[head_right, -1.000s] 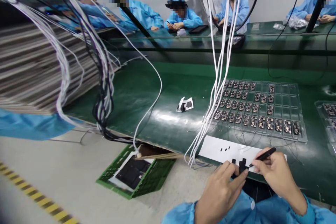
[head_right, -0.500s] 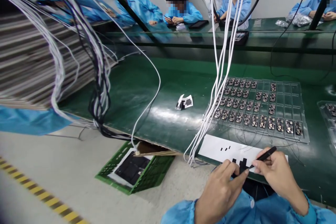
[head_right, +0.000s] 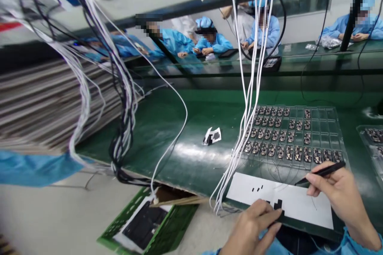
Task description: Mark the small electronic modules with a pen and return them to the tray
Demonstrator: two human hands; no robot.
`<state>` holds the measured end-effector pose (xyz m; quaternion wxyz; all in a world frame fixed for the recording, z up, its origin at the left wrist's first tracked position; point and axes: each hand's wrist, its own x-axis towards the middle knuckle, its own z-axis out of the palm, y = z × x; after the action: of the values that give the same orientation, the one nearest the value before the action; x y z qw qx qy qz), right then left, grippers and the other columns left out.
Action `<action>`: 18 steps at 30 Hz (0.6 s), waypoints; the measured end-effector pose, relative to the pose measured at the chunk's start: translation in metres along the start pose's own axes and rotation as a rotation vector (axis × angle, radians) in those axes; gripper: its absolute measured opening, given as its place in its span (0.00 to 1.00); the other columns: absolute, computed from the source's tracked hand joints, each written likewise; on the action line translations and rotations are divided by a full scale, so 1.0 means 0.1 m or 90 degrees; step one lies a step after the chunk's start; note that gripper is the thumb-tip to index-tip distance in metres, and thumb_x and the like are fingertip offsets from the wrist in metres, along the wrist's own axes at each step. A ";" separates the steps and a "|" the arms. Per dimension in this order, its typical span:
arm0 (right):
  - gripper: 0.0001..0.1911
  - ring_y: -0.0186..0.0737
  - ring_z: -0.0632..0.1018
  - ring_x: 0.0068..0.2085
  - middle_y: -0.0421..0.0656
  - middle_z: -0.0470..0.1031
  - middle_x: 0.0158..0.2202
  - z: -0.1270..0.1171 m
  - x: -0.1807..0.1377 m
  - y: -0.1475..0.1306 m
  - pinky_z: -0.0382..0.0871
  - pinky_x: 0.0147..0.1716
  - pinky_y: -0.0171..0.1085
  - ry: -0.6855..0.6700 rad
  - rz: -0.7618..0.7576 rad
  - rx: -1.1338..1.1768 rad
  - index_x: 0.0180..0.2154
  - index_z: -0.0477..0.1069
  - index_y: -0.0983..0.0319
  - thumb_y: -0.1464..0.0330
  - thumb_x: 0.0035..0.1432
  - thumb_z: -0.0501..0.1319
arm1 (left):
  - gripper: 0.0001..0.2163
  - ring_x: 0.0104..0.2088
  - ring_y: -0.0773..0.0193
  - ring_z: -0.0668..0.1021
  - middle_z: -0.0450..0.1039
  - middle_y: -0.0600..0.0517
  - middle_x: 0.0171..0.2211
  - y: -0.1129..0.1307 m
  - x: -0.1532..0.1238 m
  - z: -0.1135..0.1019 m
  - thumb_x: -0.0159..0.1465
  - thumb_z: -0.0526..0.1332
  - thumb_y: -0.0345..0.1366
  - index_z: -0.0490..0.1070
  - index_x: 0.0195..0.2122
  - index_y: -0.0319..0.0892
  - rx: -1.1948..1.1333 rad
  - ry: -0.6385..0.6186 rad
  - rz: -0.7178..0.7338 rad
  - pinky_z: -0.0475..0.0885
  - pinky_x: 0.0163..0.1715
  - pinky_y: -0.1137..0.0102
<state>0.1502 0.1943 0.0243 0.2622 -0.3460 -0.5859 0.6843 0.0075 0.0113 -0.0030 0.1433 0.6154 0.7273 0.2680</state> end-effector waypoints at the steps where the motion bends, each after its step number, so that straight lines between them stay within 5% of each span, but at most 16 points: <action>1: 0.14 0.39 0.75 0.21 0.43 0.75 0.18 -0.04 0.04 -0.06 0.70 0.21 0.35 0.018 -0.021 0.025 0.28 0.72 0.63 0.60 0.44 0.70 | 0.10 0.31 0.64 0.74 0.69 0.52 0.31 -0.02 0.07 -0.05 0.61 0.57 0.30 0.72 0.43 0.46 -0.023 0.005 -0.019 0.70 0.29 0.72; 6: 0.13 0.39 0.73 0.20 0.42 0.73 0.18 -0.27 0.24 -0.21 0.69 0.18 0.35 0.078 -0.085 0.134 0.27 0.74 0.60 0.60 0.41 0.71 | 0.10 0.32 0.63 0.74 0.70 0.51 0.30 -0.11 0.67 -0.24 0.61 0.54 0.28 0.74 0.37 0.43 0.022 0.059 -0.085 0.70 0.32 0.71; 12: 0.13 0.38 0.73 0.19 0.41 0.74 0.18 -0.50 0.40 -0.04 0.69 0.18 0.34 0.105 -0.057 0.220 0.26 0.75 0.59 0.61 0.39 0.72 | 0.10 0.35 0.61 0.75 0.70 0.50 0.33 -0.20 1.33 -0.29 0.62 0.53 0.30 0.75 0.33 0.43 0.252 -0.101 -0.069 0.71 0.35 0.69; 18: 0.14 0.38 0.74 0.19 0.41 0.73 0.16 -0.47 0.40 -0.05 0.68 0.18 0.33 0.092 -0.044 0.230 0.26 0.74 0.61 0.61 0.38 0.73 | 0.04 0.37 0.54 0.76 0.70 0.47 0.33 -0.20 1.50 -0.41 0.56 0.60 0.31 0.74 0.30 0.39 0.301 -0.183 -0.037 0.71 0.37 0.64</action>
<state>0.1619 0.2551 0.0192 0.3847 -0.3210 -0.4449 0.7423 -0.0616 0.1463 0.0373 0.1049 0.6425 0.7590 -0.0039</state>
